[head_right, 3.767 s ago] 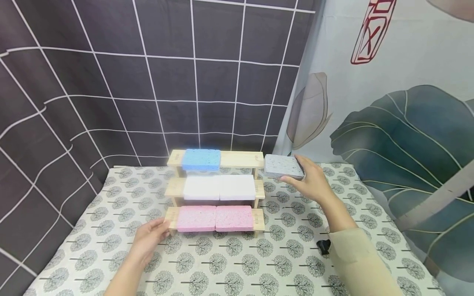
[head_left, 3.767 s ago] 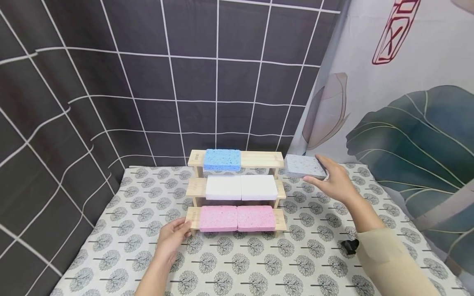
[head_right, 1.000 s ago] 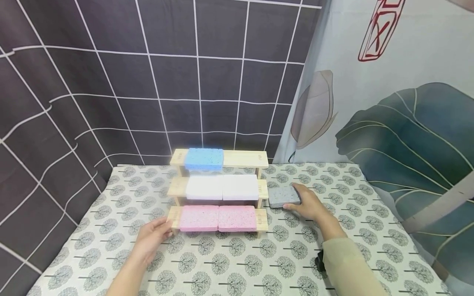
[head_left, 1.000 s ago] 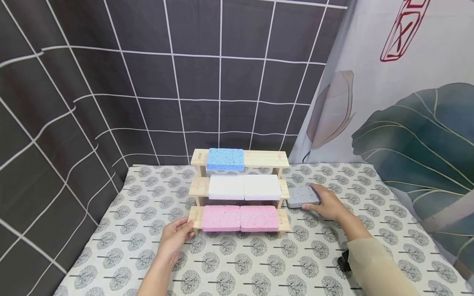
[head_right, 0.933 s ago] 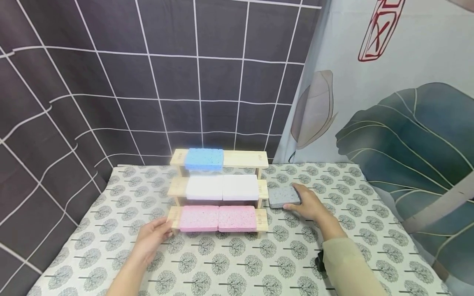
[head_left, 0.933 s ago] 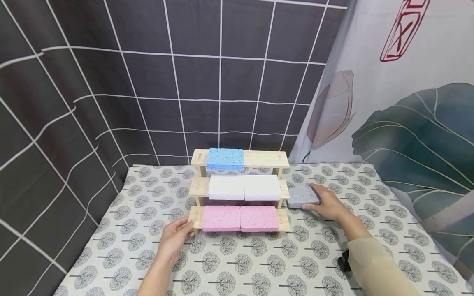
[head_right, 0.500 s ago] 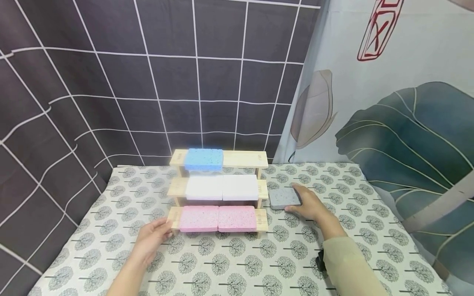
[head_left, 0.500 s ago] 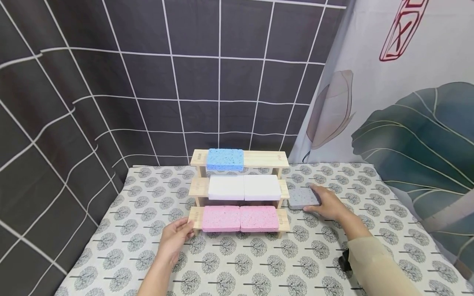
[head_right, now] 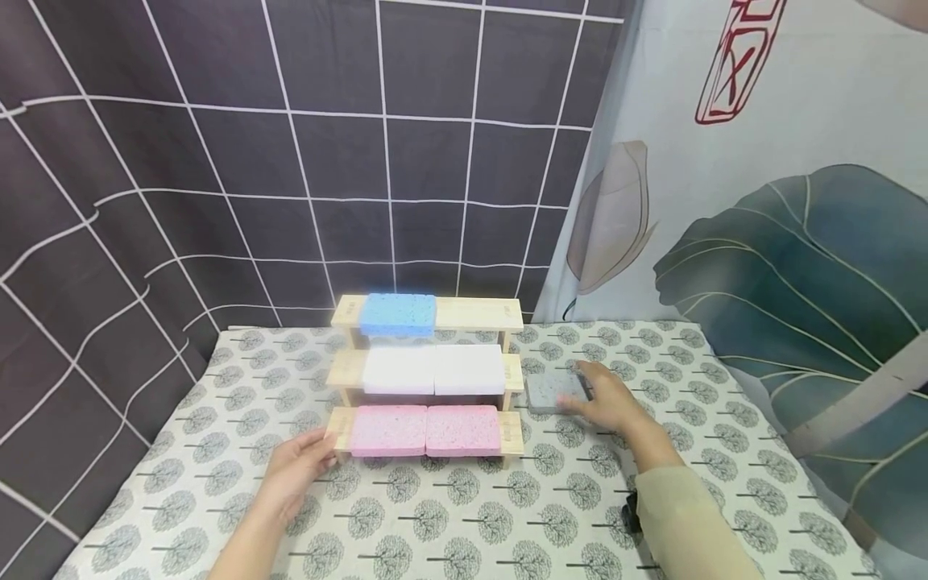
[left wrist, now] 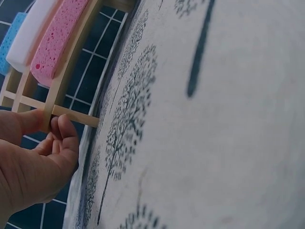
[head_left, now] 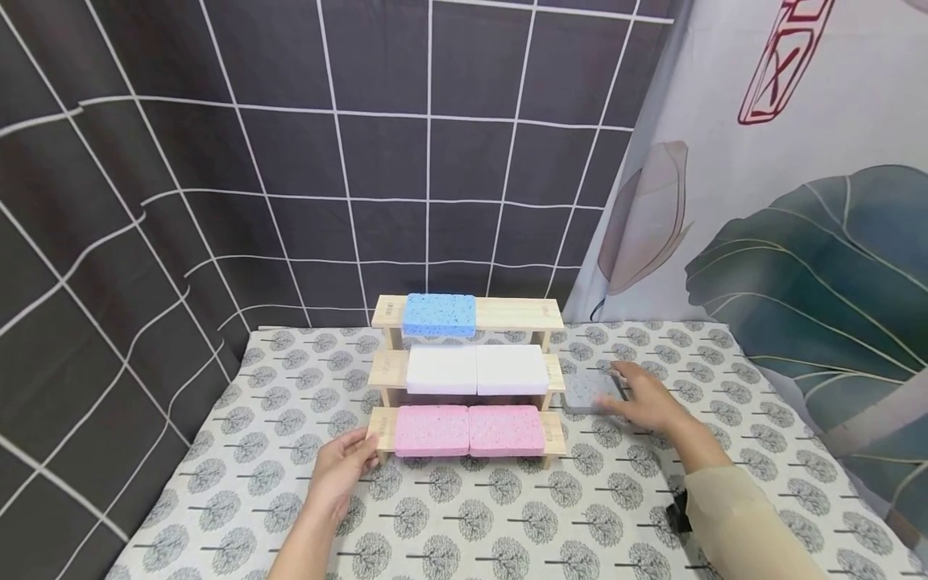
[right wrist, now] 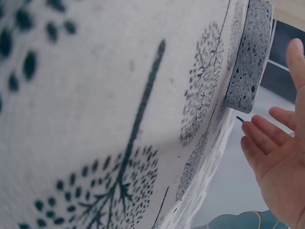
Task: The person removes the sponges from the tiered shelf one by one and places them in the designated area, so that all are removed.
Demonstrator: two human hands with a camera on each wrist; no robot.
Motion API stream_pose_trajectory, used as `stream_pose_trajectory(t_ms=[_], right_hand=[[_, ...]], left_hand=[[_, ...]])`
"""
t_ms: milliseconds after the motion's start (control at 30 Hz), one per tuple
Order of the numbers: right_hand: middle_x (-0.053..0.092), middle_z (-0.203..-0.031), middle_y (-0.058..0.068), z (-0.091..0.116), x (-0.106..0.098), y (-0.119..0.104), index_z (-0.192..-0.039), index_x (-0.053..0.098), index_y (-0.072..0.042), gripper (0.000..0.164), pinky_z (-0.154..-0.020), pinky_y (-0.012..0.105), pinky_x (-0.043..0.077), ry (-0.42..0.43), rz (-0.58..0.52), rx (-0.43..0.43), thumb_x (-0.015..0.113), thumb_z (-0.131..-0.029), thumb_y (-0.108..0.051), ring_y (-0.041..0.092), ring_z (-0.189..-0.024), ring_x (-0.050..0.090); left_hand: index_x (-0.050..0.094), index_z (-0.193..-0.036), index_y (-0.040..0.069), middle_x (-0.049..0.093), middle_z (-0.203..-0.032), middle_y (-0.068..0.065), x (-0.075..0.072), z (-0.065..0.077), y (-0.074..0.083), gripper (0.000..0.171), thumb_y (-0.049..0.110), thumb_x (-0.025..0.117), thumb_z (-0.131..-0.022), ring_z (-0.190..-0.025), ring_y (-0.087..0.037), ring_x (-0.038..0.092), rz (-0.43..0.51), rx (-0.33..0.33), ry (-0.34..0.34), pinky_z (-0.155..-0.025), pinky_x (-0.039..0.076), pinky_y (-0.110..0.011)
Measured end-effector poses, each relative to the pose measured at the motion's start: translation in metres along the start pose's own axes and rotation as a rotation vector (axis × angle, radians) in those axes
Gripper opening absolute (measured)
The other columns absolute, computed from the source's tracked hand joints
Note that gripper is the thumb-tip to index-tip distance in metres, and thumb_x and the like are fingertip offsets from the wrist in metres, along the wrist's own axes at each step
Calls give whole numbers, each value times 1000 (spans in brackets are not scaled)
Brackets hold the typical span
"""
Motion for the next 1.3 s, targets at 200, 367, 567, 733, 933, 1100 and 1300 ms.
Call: stream_pose_trajectory(t_ms=[200, 367, 567, 733, 933, 1100, 1300], right_hand=[[40, -146, 38, -2, -10, -2, -148, 36, 13, 80, -109, 70, 35, 68, -47, -10, 66, -98, -42, 57, -130, 42], [45, -142, 36, -3, -19, -10, -148, 37, 11, 71, -105, 69, 42, 115, -90, -35, 63, -101, -36, 56, -125, 48], [48, -141, 35, -4, -30, -21, -147, 39, 9, 66, -106, 67, 42, 159, -124, -60, 61, -103, -35, 55, -125, 49], [52, -137, 33, -7, -40, -32, -144, 43, 9, 61, -107, 63, 43, 205, -153, -103, 63, -101, -29, 51, -123, 53], [53, -137, 33, -10, -45, -43, -144, 43, 9, 61, -108, 63, 42, 214, -169, -117, 63, -101, -28, 51, -123, 53], [52, -139, 32, -11, -48, -50, -146, 43, 7, 62, -107, 64, 42, 217, -168, -118, 63, -101, -30, 52, -123, 53], [51, -140, 31, -14, -51, -59, -147, 42, 7, 64, -109, 63, 42, 224, -169, -121, 62, -102, -33, 50, -124, 52]], left_hand=[[48, -135, -18, 66, -108, -19, 0, 0, 0, 44, 6, 60, -100, -86, -14, 62, -3, 3, -3, -74, 59, -18], [47, -136, -18, 66, -108, -18, 0, -2, 0, 45, 7, 60, -100, -85, -13, 62, 4, 2, -4, -73, 59, -18], [46, -136, -18, 67, -107, -17, 1, -2, -1, 46, 7, 61, -100, -84, -12, 62, 17, -3, -13, -73, 59, -18], [47, -136, -18, 68, -107, -16, 0, -2, -1, 46, 7, 61, -100, -84, -12, 62, 18, -4, -11, -72, 58, -18], [46, -136, -18, 68, -106, -16, 0, -2, 0, 46, 7, 61, -100, -84, -12, 62, 20, -1, -10, -72, 58, -18], [46, -136, -18, 68, -106, -16, 0, -1, 0, 47, 7, 61, -100, -84, -12, 62, 27, -4, -11, -73, 59, -18], [46, -136, -18, 68, -105, -15, 0, -1, 0, 46, 7, 61, -100, -83, -12, 62, 28, -1, -9, -73, 59, -18]])
Point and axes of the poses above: each hand's wrist, its own z-axis away from the middle knuckle, its own x-axis out of the palm, y = z × x, the point moved 10 cm from there along -z, towards the middle knuckle
